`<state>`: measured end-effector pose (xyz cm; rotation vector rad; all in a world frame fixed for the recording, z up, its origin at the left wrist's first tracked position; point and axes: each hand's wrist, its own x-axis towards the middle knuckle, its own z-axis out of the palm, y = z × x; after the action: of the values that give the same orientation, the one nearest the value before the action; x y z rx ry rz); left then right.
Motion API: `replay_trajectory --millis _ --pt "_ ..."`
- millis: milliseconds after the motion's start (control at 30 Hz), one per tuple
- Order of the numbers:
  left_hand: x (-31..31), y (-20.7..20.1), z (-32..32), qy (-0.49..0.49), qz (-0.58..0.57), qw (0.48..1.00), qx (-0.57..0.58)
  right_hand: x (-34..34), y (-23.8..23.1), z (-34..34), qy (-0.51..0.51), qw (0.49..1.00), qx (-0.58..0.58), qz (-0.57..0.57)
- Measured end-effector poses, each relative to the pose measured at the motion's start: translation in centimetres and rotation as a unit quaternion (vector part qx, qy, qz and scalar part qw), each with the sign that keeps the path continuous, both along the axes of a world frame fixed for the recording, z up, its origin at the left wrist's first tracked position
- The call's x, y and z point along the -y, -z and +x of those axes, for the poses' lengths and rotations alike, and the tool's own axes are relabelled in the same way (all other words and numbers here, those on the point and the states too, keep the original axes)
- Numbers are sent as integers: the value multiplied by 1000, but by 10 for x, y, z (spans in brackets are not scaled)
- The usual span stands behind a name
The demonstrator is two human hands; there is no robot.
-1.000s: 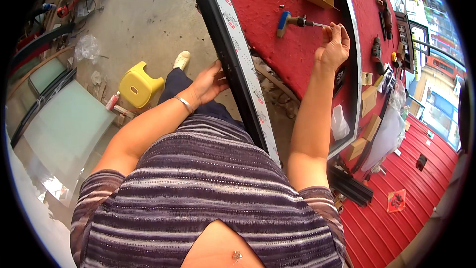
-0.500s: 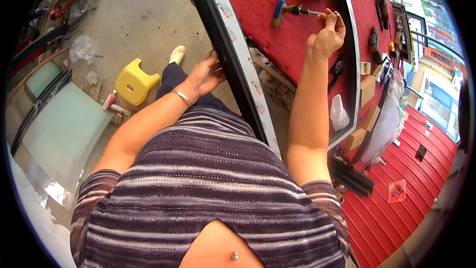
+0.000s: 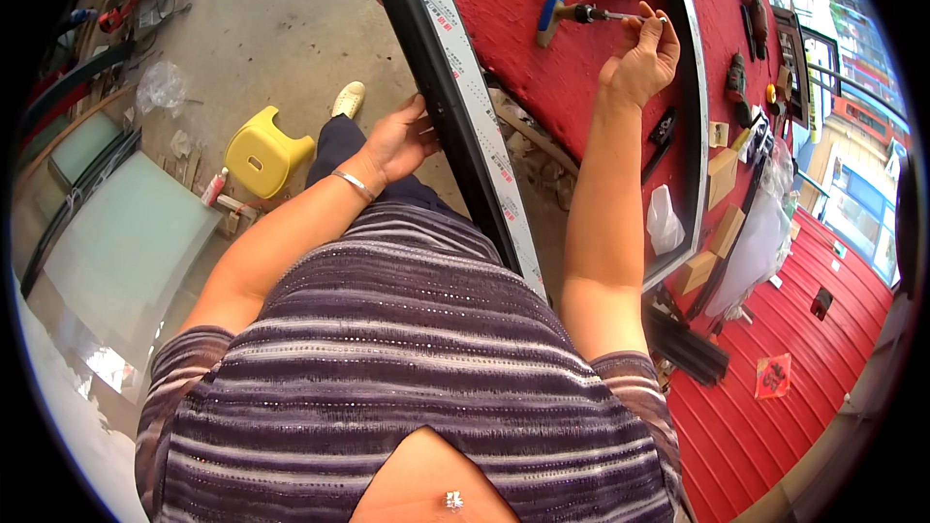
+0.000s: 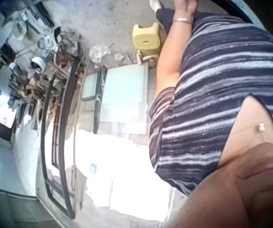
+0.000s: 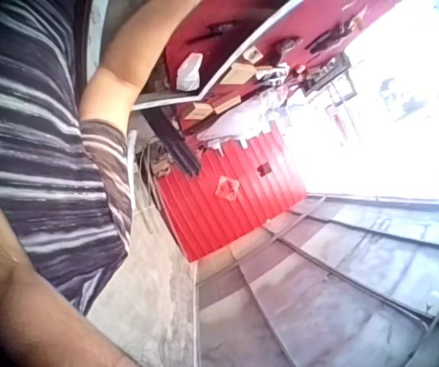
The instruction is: The person unboxes a handle and mounting hardware, then positions a handle base and uses a screwdriver to secure components onto a metal window frame.
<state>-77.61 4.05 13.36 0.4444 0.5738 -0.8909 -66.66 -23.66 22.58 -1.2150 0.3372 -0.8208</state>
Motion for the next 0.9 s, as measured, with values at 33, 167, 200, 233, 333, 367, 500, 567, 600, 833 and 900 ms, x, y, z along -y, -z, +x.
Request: replay_trajectory --millis 33,167,200,233,333,367,500,567,600,833,900 --pt "0 0 -1 3 4 1000 0 1 0 -1 -7 1000 0 1" --pt "2 -1 -4 -3 11 1000 29 -7 -1 4 -26 999 -13 -44" --pt "8 -1 -6 -12 21 999 29 -7 -2 3 -17 998 -22 -60" --pt "9 -1 -7 -22 22 999 28 -7 -4 3 -7 997 -30 -77" --pt "11 1 -6 -26 10 999 35 -7 -10 -1 -8 991 -62 -115" --pt "12 1 -5 -28 5 999 35 -4 -12 -2 -3 989 -71 -130" --pt "10 3 -7 5 37 998 57 -10 -11 3 -29 974 -79 -212" --pt "9 -1 -8 14 106 993 58 -10 -13 2 -28 978 -67 -193" --pt "11 -3 -8 9 111 992 62 -11 -14 2 -32 976 -78 -200" --pt "18 -2 -8 -18 126 988 82 -15 -17 -1 -46 972 -83 -216" --pt "19 -5 -7 -7 137 987 83 -14 -17 -1 -47 970 -81 -222"
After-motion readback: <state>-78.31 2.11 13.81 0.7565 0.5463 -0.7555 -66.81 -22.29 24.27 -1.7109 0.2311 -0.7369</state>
